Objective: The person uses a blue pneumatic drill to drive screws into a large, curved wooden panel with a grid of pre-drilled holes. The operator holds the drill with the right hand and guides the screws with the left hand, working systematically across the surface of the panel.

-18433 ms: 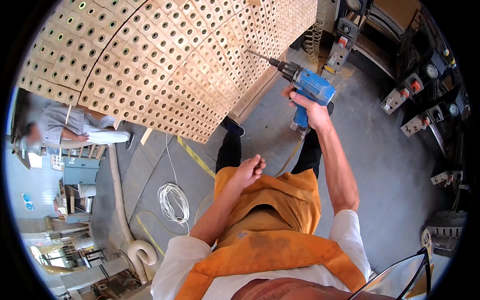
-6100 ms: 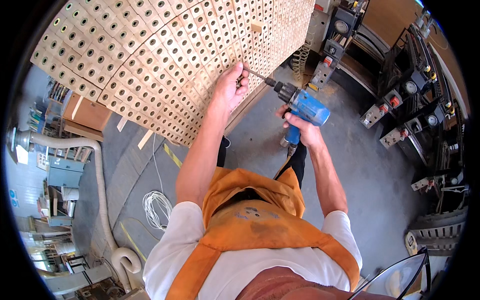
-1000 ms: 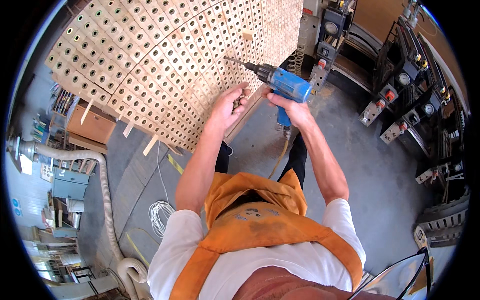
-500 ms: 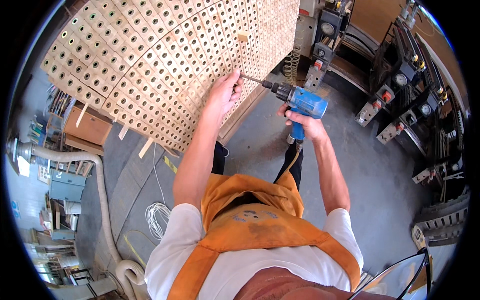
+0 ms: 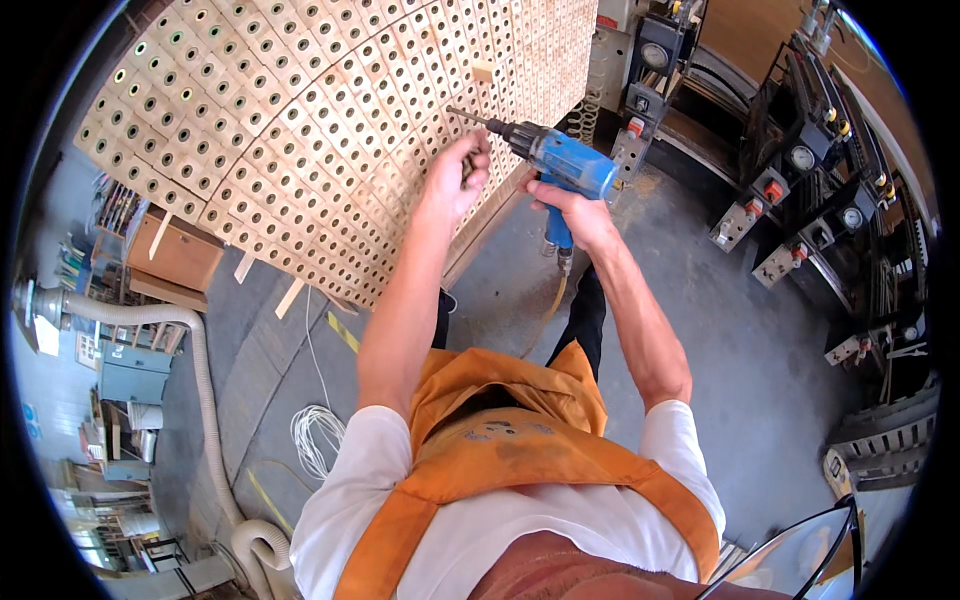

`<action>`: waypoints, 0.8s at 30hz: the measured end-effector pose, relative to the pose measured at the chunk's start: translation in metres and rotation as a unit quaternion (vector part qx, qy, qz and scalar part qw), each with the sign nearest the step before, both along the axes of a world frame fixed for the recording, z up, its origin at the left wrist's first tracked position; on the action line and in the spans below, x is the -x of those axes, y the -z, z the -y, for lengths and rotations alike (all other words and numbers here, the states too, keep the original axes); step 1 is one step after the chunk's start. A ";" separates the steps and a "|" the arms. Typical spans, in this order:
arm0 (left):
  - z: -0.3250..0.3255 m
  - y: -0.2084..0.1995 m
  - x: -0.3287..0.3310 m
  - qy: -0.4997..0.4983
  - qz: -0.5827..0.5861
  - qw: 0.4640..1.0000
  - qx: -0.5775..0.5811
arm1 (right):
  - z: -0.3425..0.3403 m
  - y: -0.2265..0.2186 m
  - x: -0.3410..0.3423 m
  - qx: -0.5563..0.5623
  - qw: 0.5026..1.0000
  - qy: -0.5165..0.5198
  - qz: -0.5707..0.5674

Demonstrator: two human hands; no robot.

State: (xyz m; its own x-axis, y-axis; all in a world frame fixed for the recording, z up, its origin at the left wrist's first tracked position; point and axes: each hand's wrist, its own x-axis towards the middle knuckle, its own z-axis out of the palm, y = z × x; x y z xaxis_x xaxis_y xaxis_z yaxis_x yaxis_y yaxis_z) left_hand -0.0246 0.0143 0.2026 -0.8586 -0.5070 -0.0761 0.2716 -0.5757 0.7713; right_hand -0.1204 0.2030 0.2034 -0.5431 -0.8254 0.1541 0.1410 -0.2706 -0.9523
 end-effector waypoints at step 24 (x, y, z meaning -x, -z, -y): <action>-0.103 0.215 -0.169 0.132 0.144 0.961 -0.195 | -0.087 0.103 -0.088 -0.077 0.988 0.043 0.125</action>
